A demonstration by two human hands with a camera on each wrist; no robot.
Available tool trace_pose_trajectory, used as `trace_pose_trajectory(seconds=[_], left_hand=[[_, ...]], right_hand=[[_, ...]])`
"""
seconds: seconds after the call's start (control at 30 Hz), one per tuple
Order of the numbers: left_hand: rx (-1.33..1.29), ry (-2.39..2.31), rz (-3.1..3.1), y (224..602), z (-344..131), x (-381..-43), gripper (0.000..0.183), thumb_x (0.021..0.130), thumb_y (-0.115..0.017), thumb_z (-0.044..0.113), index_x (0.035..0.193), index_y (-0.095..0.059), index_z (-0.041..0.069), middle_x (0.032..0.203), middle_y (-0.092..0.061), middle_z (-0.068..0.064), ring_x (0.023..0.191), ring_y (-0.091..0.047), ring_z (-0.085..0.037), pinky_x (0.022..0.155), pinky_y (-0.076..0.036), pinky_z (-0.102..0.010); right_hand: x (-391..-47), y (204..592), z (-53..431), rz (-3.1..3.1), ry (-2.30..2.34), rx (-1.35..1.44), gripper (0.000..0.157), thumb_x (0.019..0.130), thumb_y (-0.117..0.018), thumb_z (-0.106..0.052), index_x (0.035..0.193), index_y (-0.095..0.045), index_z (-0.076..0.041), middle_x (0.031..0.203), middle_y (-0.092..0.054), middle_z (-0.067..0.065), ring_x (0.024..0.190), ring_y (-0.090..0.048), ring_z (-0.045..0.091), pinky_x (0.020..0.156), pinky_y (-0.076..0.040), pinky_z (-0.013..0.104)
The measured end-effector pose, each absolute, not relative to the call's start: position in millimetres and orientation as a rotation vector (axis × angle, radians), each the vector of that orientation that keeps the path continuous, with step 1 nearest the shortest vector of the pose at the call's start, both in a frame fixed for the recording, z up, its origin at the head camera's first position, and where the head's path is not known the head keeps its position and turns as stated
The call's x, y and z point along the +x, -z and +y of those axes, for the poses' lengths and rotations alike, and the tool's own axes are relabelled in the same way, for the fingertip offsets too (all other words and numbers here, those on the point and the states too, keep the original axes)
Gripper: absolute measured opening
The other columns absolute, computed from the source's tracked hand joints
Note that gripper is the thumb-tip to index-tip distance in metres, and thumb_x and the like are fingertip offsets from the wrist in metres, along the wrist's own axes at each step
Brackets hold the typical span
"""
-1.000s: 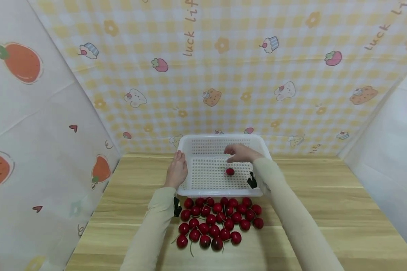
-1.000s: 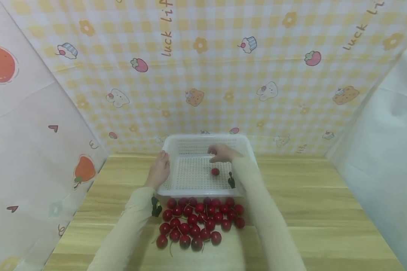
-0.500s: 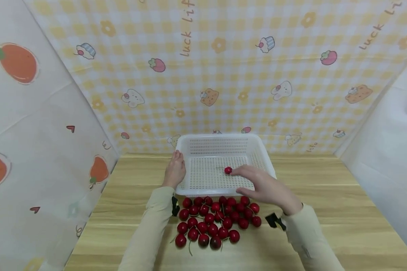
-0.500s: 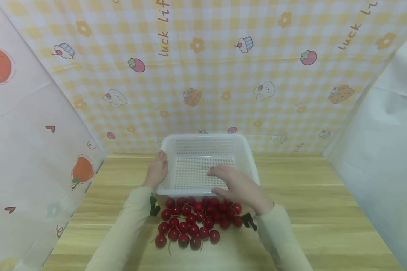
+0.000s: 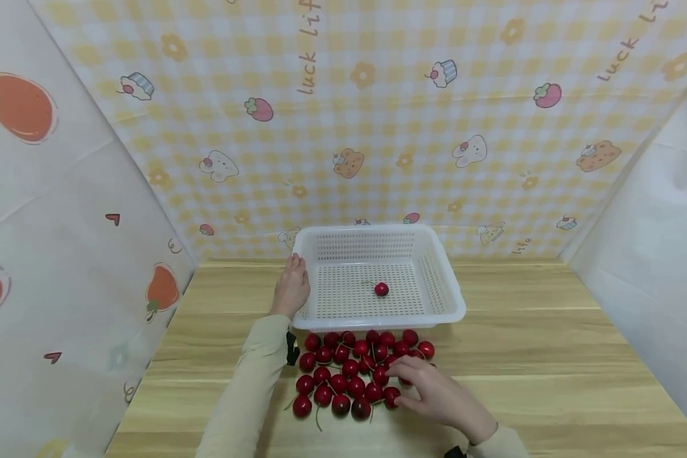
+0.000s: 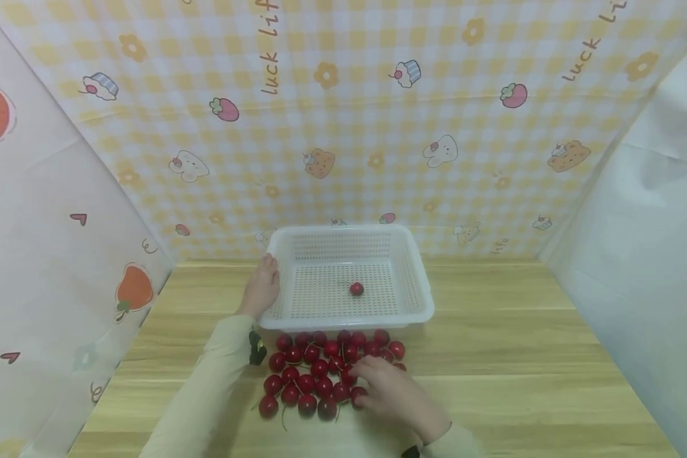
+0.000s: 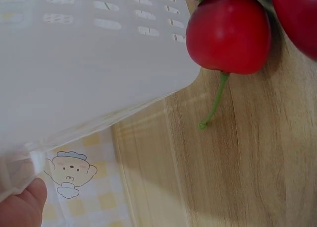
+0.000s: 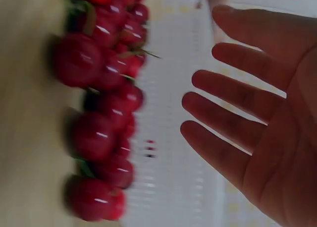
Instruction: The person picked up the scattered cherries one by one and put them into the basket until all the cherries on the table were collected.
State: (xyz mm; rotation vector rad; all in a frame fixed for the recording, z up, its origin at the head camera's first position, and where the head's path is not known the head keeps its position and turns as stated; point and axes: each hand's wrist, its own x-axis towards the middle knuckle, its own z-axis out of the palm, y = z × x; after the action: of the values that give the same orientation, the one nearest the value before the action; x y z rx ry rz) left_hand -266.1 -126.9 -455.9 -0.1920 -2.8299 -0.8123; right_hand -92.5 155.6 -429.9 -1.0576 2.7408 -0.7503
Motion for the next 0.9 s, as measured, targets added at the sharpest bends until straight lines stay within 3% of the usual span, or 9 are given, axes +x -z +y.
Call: trace_pose_trajectory(seconds=[0.33,0.57,0.9], left_hand=[[-0.21,0.806,-2.814,452,-127,-266,0.04,0.092,-0.044,0.005,0.127,-0.042,-0.014,0.139,-0.032,-0.028,0.132,-0.026,-0.038,0.109,-0.022,-0.045],[-0.221,0.805,-2.798,453,-127,-265,0.04,0.091,-0.044,0.004,0.126,-0.043,-0.014,0.138,-0.032,-0.029,0.131,-0.027,-0.039,0.109,-0.024,-0.045],[-0.262,0.818,-2.745,458,-129,-265,0.038,0.091,-0.043,0.003,0.125,-0.044,-0.015,0.136,-0.035,-0.03,0.13,-0.029,-0.038,0.108,-0.026,-0.045]], right_hand=[[-91,476,148,2.782,0.675,-0.993,0.027,0.072,-0.073,-0.012,0.098,-0.066,-0.01,0.096,-0.059,-0.003,0.088,-0.056,0.01,0.077,-0.052,0.026],[-91,485,145,2.729,0.707,-0.906,0.025,0.074,-0.072,-0.014,0.099,-0.066,-0.012,0.092,-0.057,-0.007,0.08,-0.051,0.003,0.073,-0.052,0.024],[-90,494,144,2.708,0.738,-0.889,0.027,0.074,-0.071,-0.009,0.101,-0.065,-0.011,0.093,-0.058,-0.007,0.082,-0.055,0.005,0.073,-0.052,0.023]])
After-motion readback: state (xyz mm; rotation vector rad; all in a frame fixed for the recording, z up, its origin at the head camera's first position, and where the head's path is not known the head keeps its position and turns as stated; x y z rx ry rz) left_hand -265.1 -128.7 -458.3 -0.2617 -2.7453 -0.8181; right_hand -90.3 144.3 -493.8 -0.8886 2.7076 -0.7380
